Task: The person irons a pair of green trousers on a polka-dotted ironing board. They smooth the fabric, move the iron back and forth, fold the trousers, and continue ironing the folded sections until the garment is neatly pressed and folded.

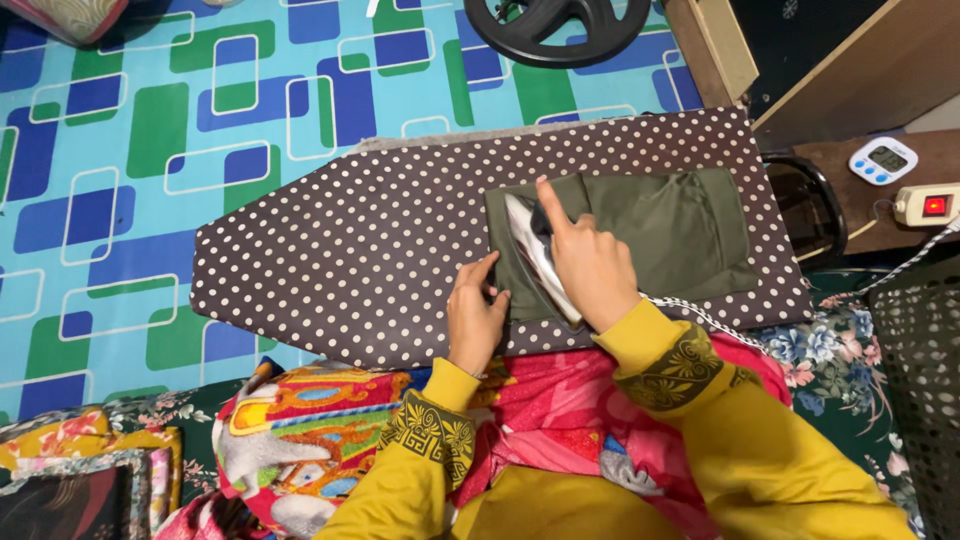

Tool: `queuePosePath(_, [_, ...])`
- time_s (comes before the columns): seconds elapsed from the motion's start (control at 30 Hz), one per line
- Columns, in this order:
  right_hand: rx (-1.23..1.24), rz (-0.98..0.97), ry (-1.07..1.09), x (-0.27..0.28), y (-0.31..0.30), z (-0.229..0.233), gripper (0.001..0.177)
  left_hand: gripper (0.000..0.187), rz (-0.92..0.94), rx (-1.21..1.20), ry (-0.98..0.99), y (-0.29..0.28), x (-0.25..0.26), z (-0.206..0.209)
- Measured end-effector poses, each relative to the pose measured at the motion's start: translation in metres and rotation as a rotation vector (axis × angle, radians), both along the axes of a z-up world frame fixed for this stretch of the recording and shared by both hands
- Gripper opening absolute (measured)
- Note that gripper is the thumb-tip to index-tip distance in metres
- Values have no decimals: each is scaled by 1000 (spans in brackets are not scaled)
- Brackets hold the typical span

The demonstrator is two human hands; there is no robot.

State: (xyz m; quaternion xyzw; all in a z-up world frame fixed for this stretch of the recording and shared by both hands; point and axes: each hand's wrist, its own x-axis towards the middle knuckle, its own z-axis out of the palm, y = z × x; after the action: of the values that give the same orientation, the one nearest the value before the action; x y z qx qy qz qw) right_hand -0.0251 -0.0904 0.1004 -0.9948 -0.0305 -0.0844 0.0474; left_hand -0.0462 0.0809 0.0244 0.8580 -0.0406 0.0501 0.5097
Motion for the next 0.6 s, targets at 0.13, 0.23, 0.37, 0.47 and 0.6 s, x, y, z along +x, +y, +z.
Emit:
queuePosePath(0.13, [-54,-84,-44,12,-20,0,72,60,9,32,13,-1,-2,0])
queuePosePath(0.23, [-57,-123,-20,22,-35,3,74,59,10,42,18,-2,0,0])
queuePosePath(0.37, [-35,-103,-10,0,-38,1,73,57,1,39,19,-2,1,0])
queuePosePath(0.47, [-22,-148,32,-18,-38,1,73,58,3,43,24,-1,2,1])
queuePosePath(0.6, [-4,-181,-20,-15,-46,0,73,52,28,59,37,-5,1,4])
